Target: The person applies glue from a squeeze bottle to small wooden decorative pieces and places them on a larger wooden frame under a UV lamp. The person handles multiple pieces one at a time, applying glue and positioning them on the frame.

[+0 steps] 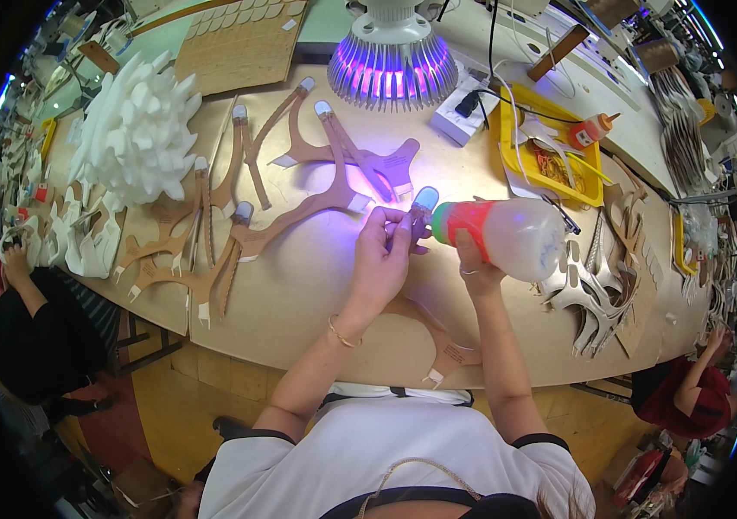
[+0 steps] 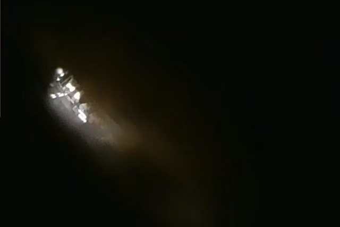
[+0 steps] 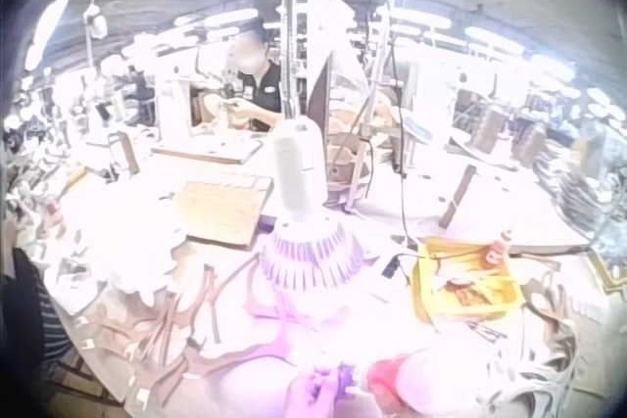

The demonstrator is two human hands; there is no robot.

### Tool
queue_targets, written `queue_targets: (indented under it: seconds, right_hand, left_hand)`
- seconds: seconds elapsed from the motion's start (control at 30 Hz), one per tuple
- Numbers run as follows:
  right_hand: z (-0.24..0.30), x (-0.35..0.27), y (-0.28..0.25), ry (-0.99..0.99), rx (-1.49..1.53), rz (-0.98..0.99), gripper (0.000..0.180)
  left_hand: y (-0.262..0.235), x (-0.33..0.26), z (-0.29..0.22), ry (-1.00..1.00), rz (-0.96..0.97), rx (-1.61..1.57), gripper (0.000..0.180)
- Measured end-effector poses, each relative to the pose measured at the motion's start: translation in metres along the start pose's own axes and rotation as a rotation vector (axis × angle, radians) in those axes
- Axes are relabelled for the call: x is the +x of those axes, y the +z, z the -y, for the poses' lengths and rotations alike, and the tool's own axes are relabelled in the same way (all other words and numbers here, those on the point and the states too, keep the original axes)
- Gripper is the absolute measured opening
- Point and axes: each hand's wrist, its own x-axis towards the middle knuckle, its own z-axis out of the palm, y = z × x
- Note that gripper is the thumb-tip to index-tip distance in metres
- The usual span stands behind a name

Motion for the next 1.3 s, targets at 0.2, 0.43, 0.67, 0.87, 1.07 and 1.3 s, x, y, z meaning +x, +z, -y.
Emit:
queue_targets:
  seconds: [0.2,0.43,0.67,0.87,1.07,1.3]
  right_hand:
    - [-0.005,0.004,0.002,-0.095,-0.032,-0.033,0.037]
    - [-0.005,0.018,0.002,-0.163,-0.026,-0.02,0.026]
    - [0.003,0.03,0.0,-0.344,-0.285,0.113,0.018]
    - [0.007,0.032,0.003,-0.262,-0.227,0.114,0.017]
    - [0.004,0.036,0.004,-0.185,-0.086,0.013,0.02]
    - [0.001,0.035,0.004,-0.113,-0.067,-0.023,0.025]
  left_hand:
    - [-0.003,-0.002,-0.001,-0.033,0.041,-0.033,0.014]
    - [-0.003,-0.005,-0.001,-0.07,0.067,0.045,0.012]
    - [-0.003,-0.004,0.001,-0.039,0.068,0.014,0.012]
    - [-0.003,-0.006,0.002,-0.05,0.089,0.051,0.014]
    - [0.0,-0.007,0.005,-0.061,0.096,0.067,0.013]
    - [0.005,-0.009,0.004,-0.064,0.107,0.078,0.012]
